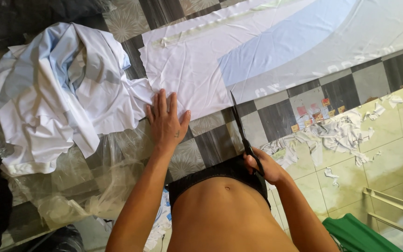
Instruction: Cutting fabric pieces with scissors and folding them on a work table
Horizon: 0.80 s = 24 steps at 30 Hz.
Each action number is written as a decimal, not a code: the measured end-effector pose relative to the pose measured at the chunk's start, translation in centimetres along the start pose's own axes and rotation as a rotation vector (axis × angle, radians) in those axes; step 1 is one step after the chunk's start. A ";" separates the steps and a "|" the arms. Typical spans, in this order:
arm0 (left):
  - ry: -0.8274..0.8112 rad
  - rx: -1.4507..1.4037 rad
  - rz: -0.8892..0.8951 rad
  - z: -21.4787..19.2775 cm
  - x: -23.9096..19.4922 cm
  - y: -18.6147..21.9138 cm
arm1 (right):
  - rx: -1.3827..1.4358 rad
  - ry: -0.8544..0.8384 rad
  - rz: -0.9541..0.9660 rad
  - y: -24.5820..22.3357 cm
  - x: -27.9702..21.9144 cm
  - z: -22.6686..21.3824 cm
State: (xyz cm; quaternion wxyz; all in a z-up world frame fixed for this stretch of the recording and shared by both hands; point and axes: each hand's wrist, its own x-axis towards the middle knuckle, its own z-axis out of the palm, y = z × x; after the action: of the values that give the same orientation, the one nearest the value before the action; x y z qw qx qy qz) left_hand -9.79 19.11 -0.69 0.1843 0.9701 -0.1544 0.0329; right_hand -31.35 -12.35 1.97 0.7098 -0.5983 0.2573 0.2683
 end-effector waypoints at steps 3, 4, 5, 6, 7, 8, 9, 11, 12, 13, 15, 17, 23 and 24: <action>0.002 0.001 0.004 0.3 -0.2 -0.2 | -0.031 0.010 0.002 0.0 0.1 0.2; 0.001 -0.002 0.006 0.5 0.0 -0.2 | -0.030 0.013 0.003 -0.2 0.2 0.2; 0.011 0.002 0.010 0.6 -0.1 -0.3 | -0.008 0.031 0.015 -0.3 0.3 0.3; 0.022 0.005 0.014 0.7 -0.2 -0.4 | 0.014 0.050 0.026 -0.4 0.3 0.5; 0.021 0.005 0.014 0.8 -0.2 -0.4 | 0.015 0.050 0.027 -0.2 0.5 0.3; 0.027 0.008 0.019 0.8 -0.3 -0.4 | 0.006 0.054 0.033 0.1 0.7 0.2; 0.034 0.010 0.025 0.8 -0.3 -0.4 | -0.002 0.059 0.038 0.2 0.9 0.1; 0.040 0.005 0.025 0.8 -0.2 -0.5 | -0.014 0.069 0.037 -0.2 0.9 0.4; 0.046 0.000 0.024 0.9 -0.2 -0.5 | -0.026 0.080 0.036 -0.4 0.9 0.6; 0.046 0.000 0.023 0.9 -0.2 -0.5 | -0.027 0.079 0.037 -0.8 0.8 0.8; 0.063 0.018 0.030 1.0 -0.2 -0.5 | -0.037 0.104 0.041 -1.6 0.7 1.4; 0.050 -0.002 0.022 0.8 -0.2 -0.4 | -0.070 0.107 0.047 -2.5 0.5 1.7; 0.037 -0.015 0.013 0.7 -0.2 -0.4 | -0.099 0.096 0.048 -2.0 1.2 1.2; 0.034 -0.023 0.008 0.7 -0.2 -0.4 | -0.062 0.069 0.041 -1.0 1.8 0.7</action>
State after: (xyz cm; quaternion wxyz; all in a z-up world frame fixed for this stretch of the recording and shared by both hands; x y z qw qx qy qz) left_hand -9.83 19.26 -1.56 0.1977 0.9667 -0.1555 0.0481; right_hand -29.33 -11.70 1.61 0.6761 -0.6236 0.2853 0.2696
